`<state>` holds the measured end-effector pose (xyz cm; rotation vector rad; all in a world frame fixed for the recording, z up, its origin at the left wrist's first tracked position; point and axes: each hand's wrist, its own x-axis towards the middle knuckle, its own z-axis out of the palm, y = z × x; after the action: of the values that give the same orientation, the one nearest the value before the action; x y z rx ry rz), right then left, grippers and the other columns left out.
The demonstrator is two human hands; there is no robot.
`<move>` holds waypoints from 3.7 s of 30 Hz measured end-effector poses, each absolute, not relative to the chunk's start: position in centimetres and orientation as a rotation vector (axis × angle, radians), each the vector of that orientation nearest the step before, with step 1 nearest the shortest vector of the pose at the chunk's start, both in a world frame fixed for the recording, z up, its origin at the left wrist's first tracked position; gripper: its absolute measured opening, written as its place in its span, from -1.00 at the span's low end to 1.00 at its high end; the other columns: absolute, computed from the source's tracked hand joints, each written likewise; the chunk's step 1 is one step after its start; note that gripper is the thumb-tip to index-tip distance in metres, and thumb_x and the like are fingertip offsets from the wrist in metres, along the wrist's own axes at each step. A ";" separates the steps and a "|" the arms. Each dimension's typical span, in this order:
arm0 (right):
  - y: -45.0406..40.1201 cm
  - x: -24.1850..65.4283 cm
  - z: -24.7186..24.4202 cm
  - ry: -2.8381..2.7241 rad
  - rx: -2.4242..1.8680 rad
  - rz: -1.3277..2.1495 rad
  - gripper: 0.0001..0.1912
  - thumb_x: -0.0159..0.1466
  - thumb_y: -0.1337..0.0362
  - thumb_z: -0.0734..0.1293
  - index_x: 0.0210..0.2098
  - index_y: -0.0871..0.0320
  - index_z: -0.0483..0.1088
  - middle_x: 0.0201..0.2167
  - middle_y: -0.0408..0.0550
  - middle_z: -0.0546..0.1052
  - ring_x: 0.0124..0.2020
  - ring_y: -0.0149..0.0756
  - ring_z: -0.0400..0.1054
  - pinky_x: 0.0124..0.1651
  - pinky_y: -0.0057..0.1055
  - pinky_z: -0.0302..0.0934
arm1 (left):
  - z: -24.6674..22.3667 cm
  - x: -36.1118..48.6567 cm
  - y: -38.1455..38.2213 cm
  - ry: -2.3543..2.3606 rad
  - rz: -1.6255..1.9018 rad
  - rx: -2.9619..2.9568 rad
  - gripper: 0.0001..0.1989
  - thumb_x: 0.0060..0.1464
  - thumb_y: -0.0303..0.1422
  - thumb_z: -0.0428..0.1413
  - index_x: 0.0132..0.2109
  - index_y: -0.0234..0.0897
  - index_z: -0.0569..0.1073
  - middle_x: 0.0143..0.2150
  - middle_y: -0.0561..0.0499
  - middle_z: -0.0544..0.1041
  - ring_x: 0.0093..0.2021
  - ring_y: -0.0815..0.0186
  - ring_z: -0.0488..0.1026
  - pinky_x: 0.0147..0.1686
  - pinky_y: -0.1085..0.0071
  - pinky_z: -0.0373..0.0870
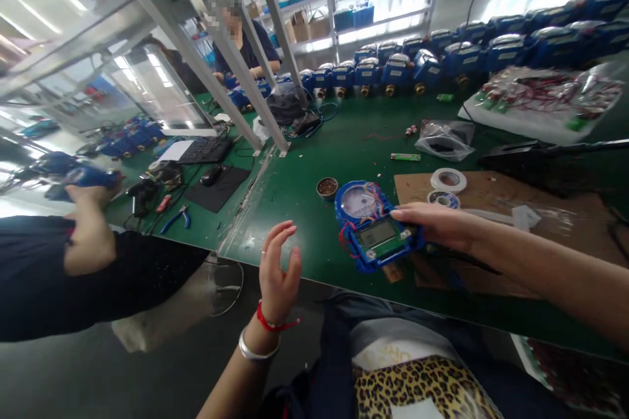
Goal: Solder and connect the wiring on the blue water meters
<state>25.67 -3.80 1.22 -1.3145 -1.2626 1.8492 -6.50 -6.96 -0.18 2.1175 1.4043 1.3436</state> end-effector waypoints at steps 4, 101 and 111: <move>0.7 20.4 0.5 -1.474 -1.105 2.231 -0.57 0.12 -0.06 0.42 -0.29 0.22 0.52 -0.30 -0.02 0.59 -0.26 -0.29 0.46 -0.23 -0.44 0.35 | 0.2 -7.0 -5.8 1.388 1.262 2.043 -0.68 0.27 -0.35 -0.03 0.12 -0.25 0.39 0.20 -0.17 0.36 0.22 0.16 0.29 0.23 0.10 0.22; -10.1 23.9 -6.8 -2.083 -1.969 0.092 -0.34 0.20 0.23 0.26 0.25 0.38 0.17 0.22 0.28 0.30 0.23 0.11 0.15 0.25 0.03 0.04 | 0.8 4.7 -5.8 1.387 1.123 1.782 -0.90 0.20 -0.35 0.10 -0.27 -0.24 0.47 -0.35 0.02 0.47 -0.37 0.39 0.38 -0.41 0.48 0.30; -10.0 26.1 -1.2 -1.873 -1.571 0.232 -0.56 0.17 0.40 0.24 0.07 0.22 0.29 0.01 0.14 0.39 0.07 -0.08 0.30 0.15 -0.18 0.22 | 1.3 4.9 -6.0 1.340 1.150 1.719 -0.89 0.21 -0.35 0.08 -0.26 -0.25 0.47 -0.33 0.03 0.48 -0.34 0.41 0.40 -0.31 0.47 0.34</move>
<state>26.13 -10.03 -1.17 -1.5707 -1.8726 0.2322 4.86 -5.99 1.28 1.7192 1.3402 1.1498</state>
